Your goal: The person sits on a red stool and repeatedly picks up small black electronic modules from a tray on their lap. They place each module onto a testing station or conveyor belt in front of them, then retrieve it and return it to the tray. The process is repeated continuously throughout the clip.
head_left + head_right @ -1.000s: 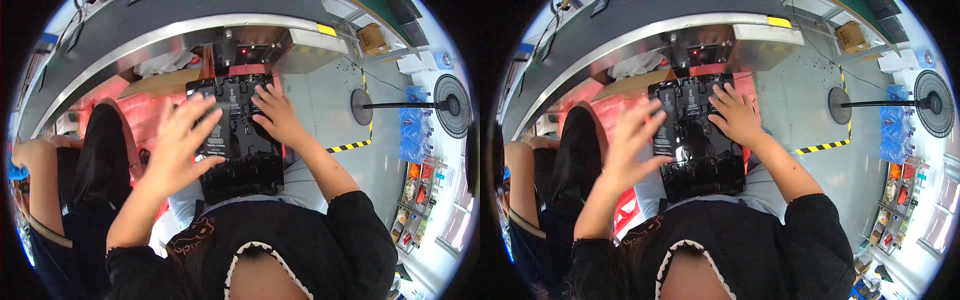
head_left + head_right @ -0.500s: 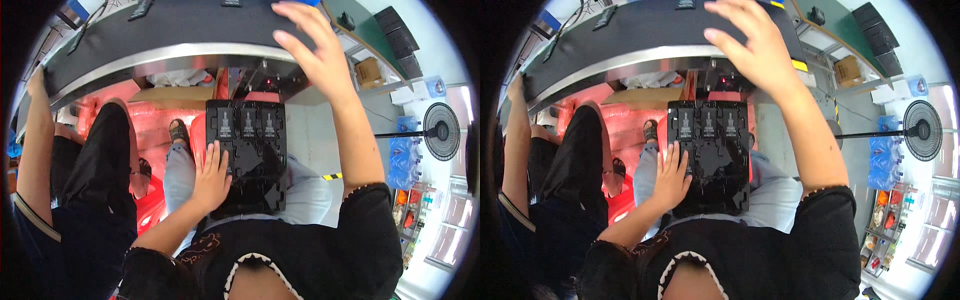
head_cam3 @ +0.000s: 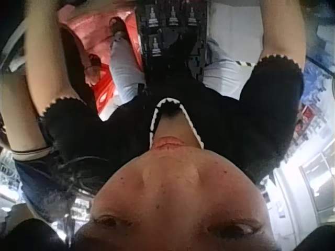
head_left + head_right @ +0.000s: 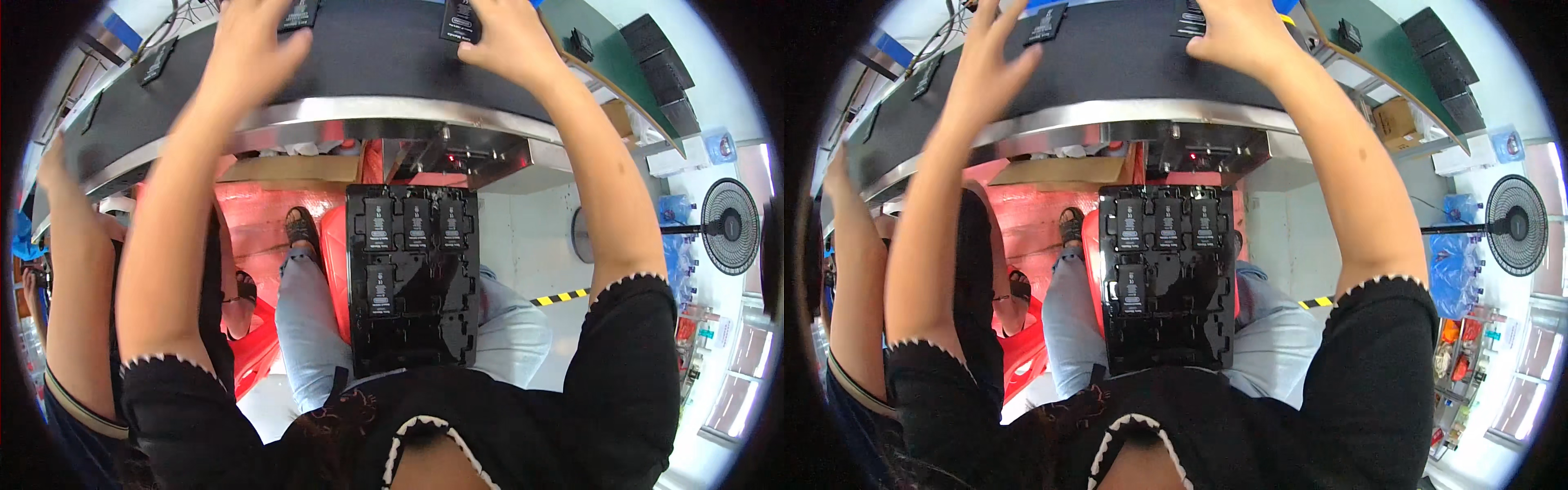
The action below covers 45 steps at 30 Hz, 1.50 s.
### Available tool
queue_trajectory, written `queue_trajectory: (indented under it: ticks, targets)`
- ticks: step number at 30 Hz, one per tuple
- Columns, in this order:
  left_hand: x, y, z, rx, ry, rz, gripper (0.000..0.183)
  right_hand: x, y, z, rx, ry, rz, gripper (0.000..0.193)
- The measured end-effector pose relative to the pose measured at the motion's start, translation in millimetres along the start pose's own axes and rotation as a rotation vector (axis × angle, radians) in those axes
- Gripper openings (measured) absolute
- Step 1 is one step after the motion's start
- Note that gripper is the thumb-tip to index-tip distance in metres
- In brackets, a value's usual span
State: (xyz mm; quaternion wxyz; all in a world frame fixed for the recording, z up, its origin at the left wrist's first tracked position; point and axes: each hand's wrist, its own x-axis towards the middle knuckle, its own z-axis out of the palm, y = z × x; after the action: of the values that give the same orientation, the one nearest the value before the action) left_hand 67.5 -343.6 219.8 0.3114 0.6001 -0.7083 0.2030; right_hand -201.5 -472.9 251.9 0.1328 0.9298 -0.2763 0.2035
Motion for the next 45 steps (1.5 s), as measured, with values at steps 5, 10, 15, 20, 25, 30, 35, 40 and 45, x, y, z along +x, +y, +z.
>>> queue_trajectory:
  ticks: [5,10,15,20,25,30,35,40,45]
  targets:
    - [70.9,-60.8,53.1,-0.234,-0.71,-0.299,0.065,-115.9,-64.1,-49.3,0.355,0.108,-0.045,0.076]
    - [93.2,-21.3,63.4,-0.37,-0.749,-0.267,0.083,-227.4,-106.4,-58.4,0.595,-0.222,0.115,0.083]
    - [98.0,25.1,56.6,-0.395,-0.783,-0.317,0.099,-301.9,-125.8,-5.2,0.664,-0.449,0.246,0.074]
    - [37.7,104.8,23.0,-0.246,-0.225,-0.019,0.089,-329.7,-133.0,32.0,0.341,-0.498,0.119,0.055]
    - [-84.2,184.9,-5.3,-0.472,-0.422,0.176,0.094,-358.0,-148.2,37.9,0.338,-0.482,0.215,0.051]
    - [-198.3,212.1,27.4,-0.528,-0.714,0.043,0.093,-349.0,-155.5,41.2,0.394,-0.339,0.269,0.051]
    - [-230.2,212.5,44.6,-0.431,-0.743,0.105,0.075,-329.9,-142.6,26.0,0.576,-0.023,0.409,0.044]
    - [-266.8,233.4,48.4,-0.379,-0.697,-0.05,0.06,-251.3,-119.5,-6.0,0.597,0.246,0.348,0.038]
    - [-244.4,238.9,42.9,-0.5,-0.677,-0.108,0.064,-134.7,-76.1,-8.7,0.495,0.548,0.056,0.037]
